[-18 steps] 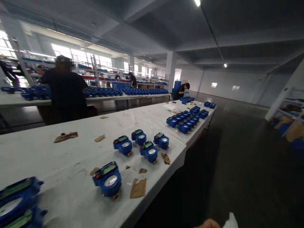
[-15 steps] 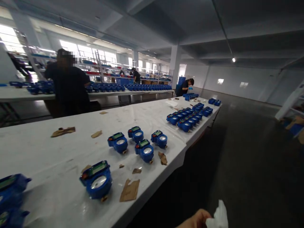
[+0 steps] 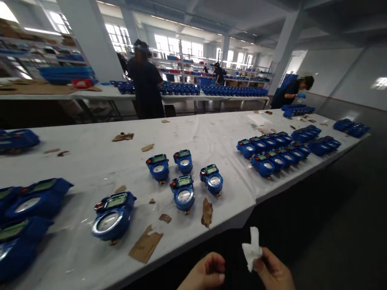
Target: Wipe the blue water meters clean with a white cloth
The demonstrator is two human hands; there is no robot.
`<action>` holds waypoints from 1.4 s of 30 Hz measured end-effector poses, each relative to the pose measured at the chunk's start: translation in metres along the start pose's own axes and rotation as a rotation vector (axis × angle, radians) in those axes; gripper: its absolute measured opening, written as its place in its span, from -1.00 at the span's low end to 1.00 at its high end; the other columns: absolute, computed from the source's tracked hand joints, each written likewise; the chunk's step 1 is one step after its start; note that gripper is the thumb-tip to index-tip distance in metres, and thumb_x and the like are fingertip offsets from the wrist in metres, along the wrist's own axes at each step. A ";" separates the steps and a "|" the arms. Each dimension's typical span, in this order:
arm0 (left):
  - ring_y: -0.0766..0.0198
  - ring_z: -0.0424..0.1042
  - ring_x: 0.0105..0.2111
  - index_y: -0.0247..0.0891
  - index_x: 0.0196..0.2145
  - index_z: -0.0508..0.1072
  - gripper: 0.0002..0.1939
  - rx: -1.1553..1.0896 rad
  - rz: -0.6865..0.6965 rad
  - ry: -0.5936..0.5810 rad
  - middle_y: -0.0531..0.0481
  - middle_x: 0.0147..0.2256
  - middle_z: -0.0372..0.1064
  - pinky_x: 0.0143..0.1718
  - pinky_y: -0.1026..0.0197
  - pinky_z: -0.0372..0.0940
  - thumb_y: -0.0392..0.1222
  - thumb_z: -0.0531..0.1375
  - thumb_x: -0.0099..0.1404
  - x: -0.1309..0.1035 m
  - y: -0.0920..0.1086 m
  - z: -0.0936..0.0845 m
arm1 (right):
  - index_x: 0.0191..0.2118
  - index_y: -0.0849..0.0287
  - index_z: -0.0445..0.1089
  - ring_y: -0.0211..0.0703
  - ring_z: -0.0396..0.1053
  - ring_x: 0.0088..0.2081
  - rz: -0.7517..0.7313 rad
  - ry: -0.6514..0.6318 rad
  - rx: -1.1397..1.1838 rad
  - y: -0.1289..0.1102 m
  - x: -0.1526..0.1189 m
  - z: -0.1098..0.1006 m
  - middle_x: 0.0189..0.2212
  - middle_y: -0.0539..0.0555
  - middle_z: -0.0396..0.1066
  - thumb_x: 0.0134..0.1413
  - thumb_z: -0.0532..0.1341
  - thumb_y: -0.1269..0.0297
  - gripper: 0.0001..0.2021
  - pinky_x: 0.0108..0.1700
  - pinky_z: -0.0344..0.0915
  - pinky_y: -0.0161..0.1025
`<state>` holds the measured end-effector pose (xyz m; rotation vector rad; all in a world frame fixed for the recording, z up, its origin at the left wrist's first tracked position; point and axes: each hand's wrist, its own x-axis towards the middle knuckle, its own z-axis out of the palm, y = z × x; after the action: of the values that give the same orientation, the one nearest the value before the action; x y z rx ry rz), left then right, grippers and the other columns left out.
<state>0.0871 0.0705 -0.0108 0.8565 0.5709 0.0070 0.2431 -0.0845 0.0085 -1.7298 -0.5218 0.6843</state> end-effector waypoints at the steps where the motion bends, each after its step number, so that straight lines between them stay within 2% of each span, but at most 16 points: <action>1: 0.52 0.11 -0.54 -0.34 -0.27 0.23 -0.56 0.012 -0.022 0.012 0.04 -0.32 0.18 -0.56 0.37 -0.12 -0.26 0.29 -0.12 0.010 0.001 -0.008 | -0.15 0.20 0.41 -0.15 0.34 -0.27 0.045 -0.009 0.020 0.006 0.014 -0.001 -0.31 0.05 0.42 -0.04 0.22 -0.11 -0.52 -0.26 0.23 -0.40; 4: 0.50 0.11 -0.51 -0.37 -0.27 0.24 -0.53 0.045 -0.030 0.048 0.02 -0.34 0.21 -0.53 0.36 -0.08 -0.26 0.29 -0.18 0.038 0.015 -0.022 | -0.02 0.28 0.32 -0.02 0.34 -0.09 0.137 -0.035 0.067 0.014 0.053 -0.004 -0.11 0.18 0.39 -0.11 0.29 -0.05 -0.40 -0.11 0.31 -0.32; 7: 0.47 0.12 -0.47 -0.41 -0.27 0.27 -0.54 0.097 0.029 0.096 -0.02 -0.33 0.24 -0.46 0.35 -0.03 -0.25 0.28 -0.17 0.062 0.034 -0.028 | -0.03 0.30 0.33 0.02 0.37 -0.13 0.127 -0.015 0.045 0.007 0.085 -0.003 -0.14 0.22 0.40 -0.15 0.32 0.00 -0.41 -0.14 0.36 -0.27; 10: 0.45 0.10 -0.48 -0.43 -0.27 0.28 -0.59 0.180 0.092 0.195 -0.02 -0.35 0.23 -0.44 0.32 -0.01 -0.19 0.26 -0.07 0.076 0.041 -0.040 | -0.07 0.29 0.36 0.01 0.39 -0.17 0.120 -0.061 -0.043 -0.005 0.113 0.006 -0.18 0.21 0.42 -0.14 0.31 -0.01 -0.44 -0.17 0.39 -0.28; 11: 0.43 0.10 -0.48 -0.42 -0.26 0.28 -0.61 0.222 0.108 0.271 0.00 -0.38 0.21 -0.43 0.30 0.01 -0.16 0.24 -0.02 0.078 0.039 -0.045 | -0.06 0.29 0.36 -0.01 0.39 -0.17 0.110 -0.107 -0.082 -0.008 0.122 0.011 -0.18 0.21 0.42 -0.10 0.29 -0.02 -0.46 -0.16 0.38 -0.29; 13: 0.35 0.16 -0.43 -0.40 -0.22 0.28 -0.63 0.331 0.150 0.517 -0.01 -0.40 0.20 -0.36 0.25 0.10 -0.09 0.19 0.07 0.079 0.029 -0.061 | -0.05 0.24 0.36 -0.07 0.37 -0.15 0.035 -0.241 -0.180 -0.015 0.138 0.023 -0.15 0.17 0.40 0.02 0.23 0.00 -0.53 -0.13 0.35 -0.33; 16: 0.23 0.23 -0.25 -0.36 -0.10 0.24 -0.52 0.468 0.250 1.007 -0.10 -0.21 0.21 -0.16 0.14 0.19 0.03 0.16 0.13 0.081 0.011 -0.090 | -0.06 0.10 0.36 -0.20 0.34 -0.20 -0.194 -0.434 -0.341 -0.030 0.162 0.049 -0.24 0.06 0.36 0.16 0.14 0.09 -0.70 -0.20 0.30 -0.39; 18: 0.16 0.22 -0.13 -0.35 -0.01 0.19 -0.40 0.549 0.351 1.284 -0.14 -0.08 0.16 -0.05 0.09 0.19 0.10 0.18 0.11 0.087 0.001 -0.111 | -0.05 0.04 0.35 -0.24 0.29 -0.29 -0.348 -0.516 -0.412 -0.042 0.176 0.073 -0.34 0.01 0.30 0.20 0.11 0.19 -0.77 -0.28 0.25 -0.36; 20: 0.06 0.17 -0.01 -0.41 0.08 0.14 -0.27 0.714 0.418 1.451 -0.21 0.00 0.15 0.04 0.00 0.13 0.13 0.19 0.10 0.098 -0.004 -0.128 | -0.04 0.05 0.35 -0.22 0.25 -0.31 -0.509 -0.578 -0.437 -0.053 0.188 0.102 -0.36 0.02 0.26 0.21 0.10 0.30 -0.78 -0.28 0.22 -0.30; 23: -0.06 0.10 0.08 -0.46 0.18 0.02 -0.05 0.963 0.408 1.599 -0.30 0.09 0.12 0.08 -0.10 0.02 0.21 0.23 0.02 0.119 -0.006 -0.142 | 0.00 0.16 0.32 -0.14 0.17 -0.32 -0.868 -0.684 -0.509 -0.062 0.199 0.147 -0.41 0.07 0.23 0.21 0.07 0.43 -0.74 -0.29 0.19 -0.20; 26: -0.02 0.11 0.10 -0.47 0.19 -0.01 -0.09 0.996 0.412 1.679 -0.32 0.09 0.15 0.09 -0.11 -0.07 0.16 0.19 0.07 0.138 -0.003 -0.143 | 0.05 0.26 0.27 -0.07 0.10 -0.32 -1.210 -0.799 -0.742 -0.062 0.204 0.185 -0.39 0.11 0.24 0.21 0.02 0.48 -0.69 -0.27 0.17 -0.12; 28: 0.04 0.10 0.11 -0.43 0.17 0.04 -0.25 0.941 0.424 1.654 -0.29 0.09 0.14 0.11 -0.10 -0.14 0.05 0.14 0.14 0.146 -0.001 -0.142 | 0.07 0.27 0.25 -0.04 0.09 -0.30 -1.300 -0.884 -0.905 -0.059 0.206 0.203 -0.35 0.13 0.24 0.21 0.02 0.46 -0.68 -0.25 0.17 -0.09; 31: 0.06 0.09 0.12 -0.32 0.08 0.20 -0.43 0.866 0.452 1.583 -0.25 0.12 0.10 0.11 -0.11 -0.17 -0.02 0.12 0.15 0.152 0.001 -0.142 | 0.09 0.25 0.22 -0.01 0.10 -0.26 -1.333 -0.963 -1.042 -0.053 0.210 0.220 -0.31 0.14 0.23 0.21 0.03 0.40 -0.67 -0.22 0.17 -0.09; 34: 0.07 0.10 0.12 -0.28 0.03 0.28 -0.52 0.824 0.502 1.594 -0.23 0.12 0.11 0.09 -0.09 -0.16 -0.05 0.09 0.18 0.153 0.003 -0.142 | 0.11 0.24 0.20 -0.02 0.10 -0.24 -1.347 -0.997 -1.109 -0.048 0.213 0.231 -0.29 0.13 0.22 0.22 0.04 0.38 -0.66 -0.23 0.16 -0.09; 39: 0.10 0.15 0.07 -0.24 0.00 0.32 -0.60 0.826 0.523 1.625 -0.18 0.09 0.16 0.09 -0.10 -0.18 -0.11 0.06 0.20 0.152 0.007 -0.142 | 0.08 0.27 0.20 -0.03 0.09 -0.24 -1.374 -1.026 -1.215 -0.049 0.212 0.243 -0.30 0.10 0.21 0.18 0.10 0.39 -0.66 -0.24 0.15 -0.09; 42: 0.07 0.18 0.04 -0.30 -0.02 0.29 -0.56 0.774 0.538 1.639 -0.19 0.01 0.23 0.10 -0.11 -0.19 -0.06 0.09 0.17 0.154 0.005 -0.144 | 0.06 0.31 0.21 -0.04 0.10 -0.25 -1.379 -1.010 -1.246 -0.054 0.213 0.251 -0.30 0.11 0.21 0.15 0.14 0.40 -0.65 -0.23 0.16 -0.09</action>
<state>0.1506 0.2113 -0.1546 1.6643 1.9149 1.1299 0.2278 0.2477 -0.0226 -1.2967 -2.9181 0.0400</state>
